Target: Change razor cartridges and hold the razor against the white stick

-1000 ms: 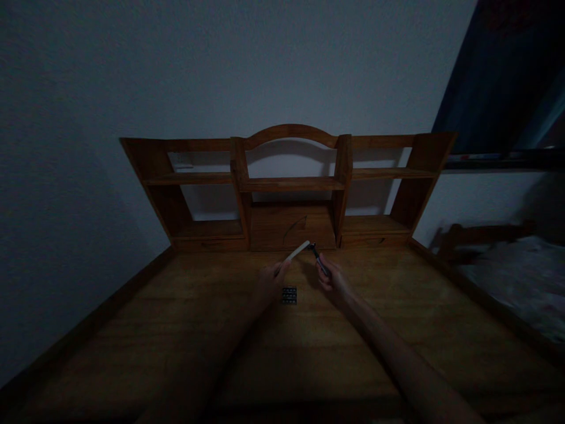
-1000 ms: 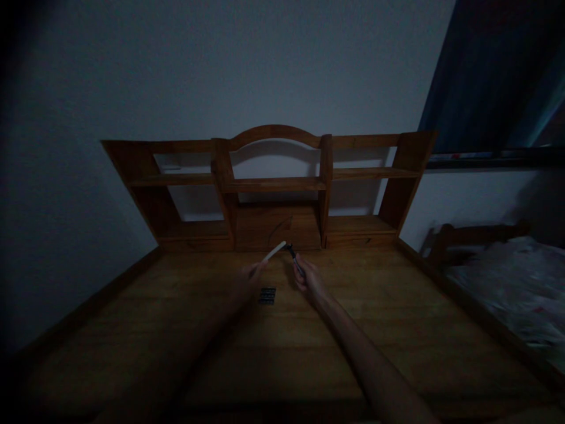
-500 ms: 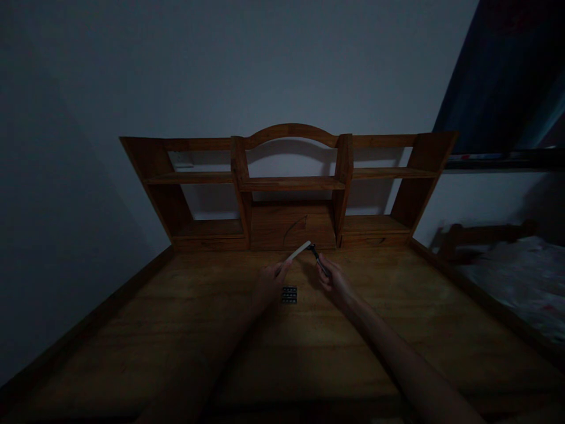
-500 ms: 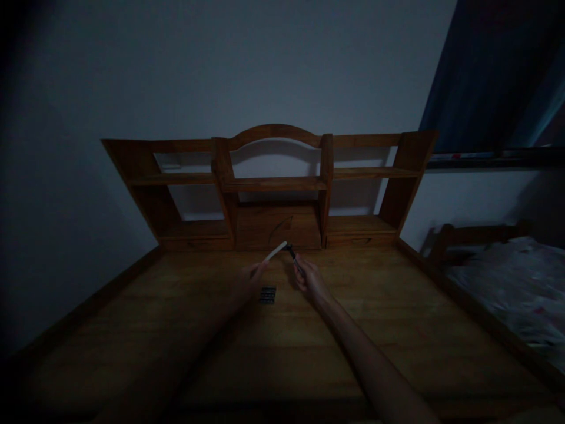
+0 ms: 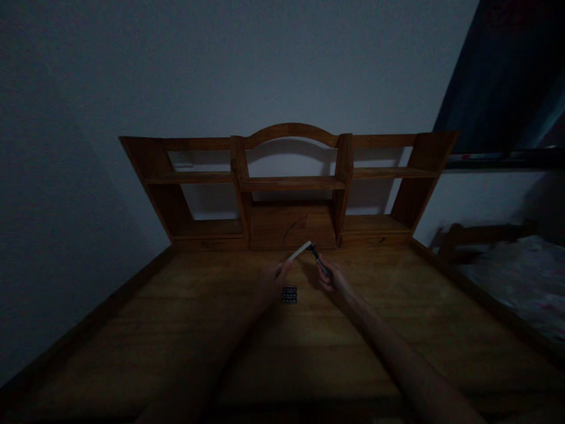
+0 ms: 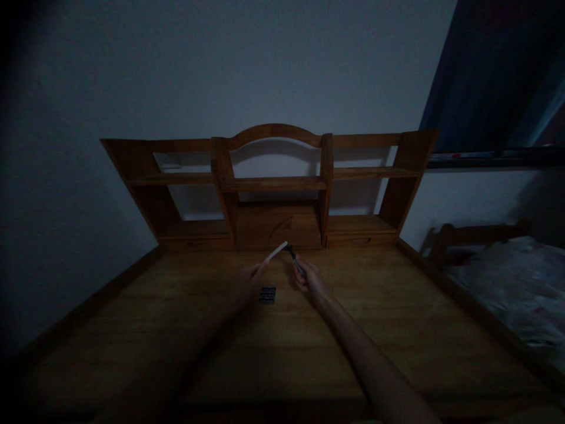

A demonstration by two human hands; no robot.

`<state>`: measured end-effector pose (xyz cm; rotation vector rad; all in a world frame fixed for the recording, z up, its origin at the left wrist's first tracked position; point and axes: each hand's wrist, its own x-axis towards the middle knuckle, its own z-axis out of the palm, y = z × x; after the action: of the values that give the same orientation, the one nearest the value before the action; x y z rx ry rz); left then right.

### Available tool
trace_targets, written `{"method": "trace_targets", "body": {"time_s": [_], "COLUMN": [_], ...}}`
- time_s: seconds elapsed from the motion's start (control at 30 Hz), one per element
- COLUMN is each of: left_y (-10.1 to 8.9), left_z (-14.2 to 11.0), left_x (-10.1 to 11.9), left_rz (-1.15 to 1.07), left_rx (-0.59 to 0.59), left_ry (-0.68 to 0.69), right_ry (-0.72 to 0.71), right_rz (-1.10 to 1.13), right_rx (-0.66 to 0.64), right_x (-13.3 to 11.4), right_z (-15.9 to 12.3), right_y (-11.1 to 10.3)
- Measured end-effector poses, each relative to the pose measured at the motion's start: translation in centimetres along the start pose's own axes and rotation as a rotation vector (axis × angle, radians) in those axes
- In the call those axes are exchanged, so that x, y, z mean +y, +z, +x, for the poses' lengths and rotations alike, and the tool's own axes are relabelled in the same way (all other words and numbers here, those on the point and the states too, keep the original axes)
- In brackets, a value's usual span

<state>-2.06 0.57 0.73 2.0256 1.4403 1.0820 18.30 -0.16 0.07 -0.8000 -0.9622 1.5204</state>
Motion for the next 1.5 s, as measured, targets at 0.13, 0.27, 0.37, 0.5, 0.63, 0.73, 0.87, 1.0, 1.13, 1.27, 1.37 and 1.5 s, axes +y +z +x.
{"method": "trace_targets", "body": {"time_s": [0.13,0.27,0.37,0.5,0.63,0.73,0.87,1.0,1.13,1.27,1.37,1.5], "left_y": [0.1,0.2,0.1,0.1,0.2,0.3,0.3,0.6,0.8,0.7,0.5,0.5], "left_z": [0.0,0.0,0.0,0.1,0.1,0.2,0.3,0.4,0.5,0.4,0.3,0.3], "left_x": [0.0,-0.1,-0.2,-0.3,-0.4,-0.5,-0.8,-1.1,-1.1,-0.7,-0.6,-0.6], "left_rz": [-0.012,0.000,0.012,-0.016,-0.013,0.021,0.031,0.026,0.020,0.031,0.040,0.024], "left_rx": [-0.001,0.017,0.016,-0.014,-0.010,0.004,-0.011,0.002,0.006,0.001,-0.011,-0.008], "left_ry": [-0.001,0.010,0.021,0.006,0.001,0.017,0.055,0.058,0.047,0.033,0.043,0.051], "right_ry": [-0.006,0.019,0.025,0.022,-0.003,-0.020,-0.010,-0.037,-0.061,-0.052,-0.091,-0.086], "right_rz": [0.008,0.024,0.020,0.006,0.009,0.029,0.002,-0.048,-0.091,-0.146,-0.121,-0.129], "right_rx": [-0.025,-0.019,-0.027,-0.004,0.024,0.045,0.060,0.098,0.095,0.048,0.089,0.106], "right_x": [0.0,0.0,0.0,0.0,-0.4,-0.5,-0.3,-0.3,0.0,0.4,0.3,0.1], "right_z": [0.0,0.0,0.0,-0.1,0.0,0.0,0.1,0.1,0.2,0.5,0.4,0.2], "right_y": [0.1,0.0,0.0,0.1,0.1,0.1,0.3,0.3,0.1,-0.1,-0.1,0.2]}}
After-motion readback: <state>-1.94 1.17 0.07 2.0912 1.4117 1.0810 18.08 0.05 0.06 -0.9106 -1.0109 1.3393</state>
